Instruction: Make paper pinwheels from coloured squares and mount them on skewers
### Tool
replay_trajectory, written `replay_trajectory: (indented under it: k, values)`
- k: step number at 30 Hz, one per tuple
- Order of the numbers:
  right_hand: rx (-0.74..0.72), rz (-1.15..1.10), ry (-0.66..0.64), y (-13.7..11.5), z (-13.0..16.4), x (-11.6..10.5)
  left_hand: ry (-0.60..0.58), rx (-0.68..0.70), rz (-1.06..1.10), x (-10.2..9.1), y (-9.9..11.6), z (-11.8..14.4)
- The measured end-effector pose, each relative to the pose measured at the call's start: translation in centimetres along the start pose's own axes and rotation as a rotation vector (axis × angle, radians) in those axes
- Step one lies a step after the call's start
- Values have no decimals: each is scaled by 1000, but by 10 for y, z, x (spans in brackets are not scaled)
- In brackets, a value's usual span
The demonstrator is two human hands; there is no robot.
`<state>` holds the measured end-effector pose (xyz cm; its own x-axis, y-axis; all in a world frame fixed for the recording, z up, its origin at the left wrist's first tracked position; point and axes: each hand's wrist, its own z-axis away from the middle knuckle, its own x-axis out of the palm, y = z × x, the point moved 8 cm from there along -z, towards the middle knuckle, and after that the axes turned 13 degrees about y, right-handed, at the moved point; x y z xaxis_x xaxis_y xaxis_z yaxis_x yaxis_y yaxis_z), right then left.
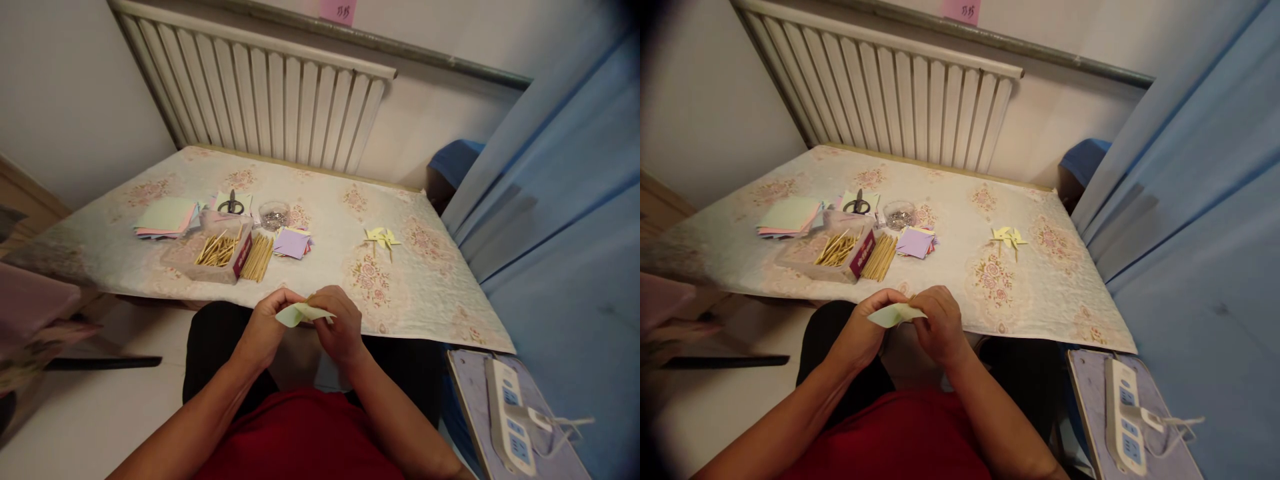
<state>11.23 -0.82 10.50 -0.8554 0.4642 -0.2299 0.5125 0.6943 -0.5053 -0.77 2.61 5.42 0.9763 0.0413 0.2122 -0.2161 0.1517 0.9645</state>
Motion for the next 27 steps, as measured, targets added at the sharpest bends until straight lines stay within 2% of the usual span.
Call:
replay_trajectory:
  k: [15, 27]
  values:
    - [8, -1, 45, -4, 3, -2, -52, -24, 70, 1, -2, 0]
    - [2, -18, 29, -5, 3, -1, -83, 2, 74, 0, -5, 0]
